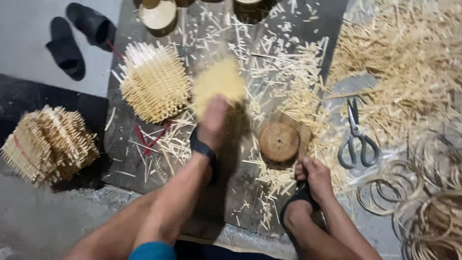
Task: The person repeatedly places a circular bamboo ring onto a square woven bamboo mat, then uses shears to trim the protruding bamboo strands flush with the ring. The person repeats this process on multiple mats, stacking the finished pieces aside.
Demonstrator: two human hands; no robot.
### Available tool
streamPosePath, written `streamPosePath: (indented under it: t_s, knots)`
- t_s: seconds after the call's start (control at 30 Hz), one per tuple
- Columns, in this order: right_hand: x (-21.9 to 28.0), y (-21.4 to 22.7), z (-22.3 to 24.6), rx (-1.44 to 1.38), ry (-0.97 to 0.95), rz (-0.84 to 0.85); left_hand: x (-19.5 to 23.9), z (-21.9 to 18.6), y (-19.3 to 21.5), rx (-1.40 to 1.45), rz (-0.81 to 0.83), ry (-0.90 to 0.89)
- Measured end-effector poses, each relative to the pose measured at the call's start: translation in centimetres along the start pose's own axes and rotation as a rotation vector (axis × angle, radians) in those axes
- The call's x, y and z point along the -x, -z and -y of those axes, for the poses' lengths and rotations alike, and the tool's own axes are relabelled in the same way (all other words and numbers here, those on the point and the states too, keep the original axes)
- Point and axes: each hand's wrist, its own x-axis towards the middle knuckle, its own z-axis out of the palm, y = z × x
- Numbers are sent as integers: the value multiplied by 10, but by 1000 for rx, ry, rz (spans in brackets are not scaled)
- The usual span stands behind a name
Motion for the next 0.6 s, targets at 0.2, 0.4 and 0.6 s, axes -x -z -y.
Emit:
streamPosePath:
  t_s: [0.2, 0.4, 0.6]
  knots:
    - [-11, -4, 30, -307, 134, 171, 41, -141, -26, 226, 458, -384]
    - [-34, -17, 22, 140, 251, -117, 22, -141, -15, 356, 644, 80]
    - [-41, -20, 24, 249, 305, -166, -23, -81, -52, 537, 312, 1210]
